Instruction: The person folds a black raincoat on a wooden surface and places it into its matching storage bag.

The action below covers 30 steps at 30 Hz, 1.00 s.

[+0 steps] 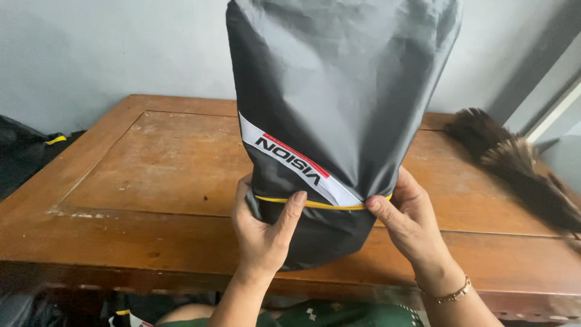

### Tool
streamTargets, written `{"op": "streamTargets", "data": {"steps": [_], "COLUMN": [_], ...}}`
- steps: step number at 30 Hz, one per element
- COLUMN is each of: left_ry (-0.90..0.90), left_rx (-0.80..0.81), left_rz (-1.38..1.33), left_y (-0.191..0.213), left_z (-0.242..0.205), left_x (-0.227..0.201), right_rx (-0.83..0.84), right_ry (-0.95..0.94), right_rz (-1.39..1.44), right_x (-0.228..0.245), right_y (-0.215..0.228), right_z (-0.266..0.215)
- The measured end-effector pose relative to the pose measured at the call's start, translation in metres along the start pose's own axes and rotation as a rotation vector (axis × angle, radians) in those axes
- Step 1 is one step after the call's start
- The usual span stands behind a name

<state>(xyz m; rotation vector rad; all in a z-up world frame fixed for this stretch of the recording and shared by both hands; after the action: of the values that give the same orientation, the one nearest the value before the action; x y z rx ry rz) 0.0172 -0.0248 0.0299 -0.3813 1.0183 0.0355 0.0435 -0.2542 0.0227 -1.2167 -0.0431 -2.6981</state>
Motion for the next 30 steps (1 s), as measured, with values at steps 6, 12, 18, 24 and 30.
{"op": "streamTargets", "data": {"steps": [6,12,18,24,30], "left_ry": [-0.183,-0.315,-0.425,-0.539,-0.413], "left_rx": [0.056,-0.001,-0.05,-0.086,-0.172], "left_rz": [0.037,0.362,0.423,0.406,0.31], "left_y": [0.008,0.008,0.017,0.012,0.016], "left_z": [0.004,-0.011,-0.02,-0.031,-0.045], "left_x": [0.012,-0.001,0.01,-0.012,-0.008], "right_rx": [-0.012,0.06,0.298,0.354,0.266], "right_ry": [0.023,-0.093,-0.17,-0.102,-0.096], "right_rz": [0.045,-0.046,-0.008,0.069,0.072], "right_x": [-0.016,-0.015,0.003,0.022,0.002], "right_y": [0.007,0.013,0.019,0.012,0.003], "right_z": [-0.003,-0.002,0.018,0.034,0.023]}}
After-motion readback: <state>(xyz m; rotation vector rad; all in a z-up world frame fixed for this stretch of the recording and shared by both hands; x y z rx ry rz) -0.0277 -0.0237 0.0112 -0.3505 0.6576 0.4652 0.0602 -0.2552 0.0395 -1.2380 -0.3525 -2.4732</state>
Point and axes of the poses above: each hand's wrist, its own z-axis towards the middle knuckle, its own y-axis out of the back of the hand, x = y × z, the point moved 4 cm from there along z, towards the middle knuckle, and after that the axes turned 9 degrees about y, right-handed, at the moved point
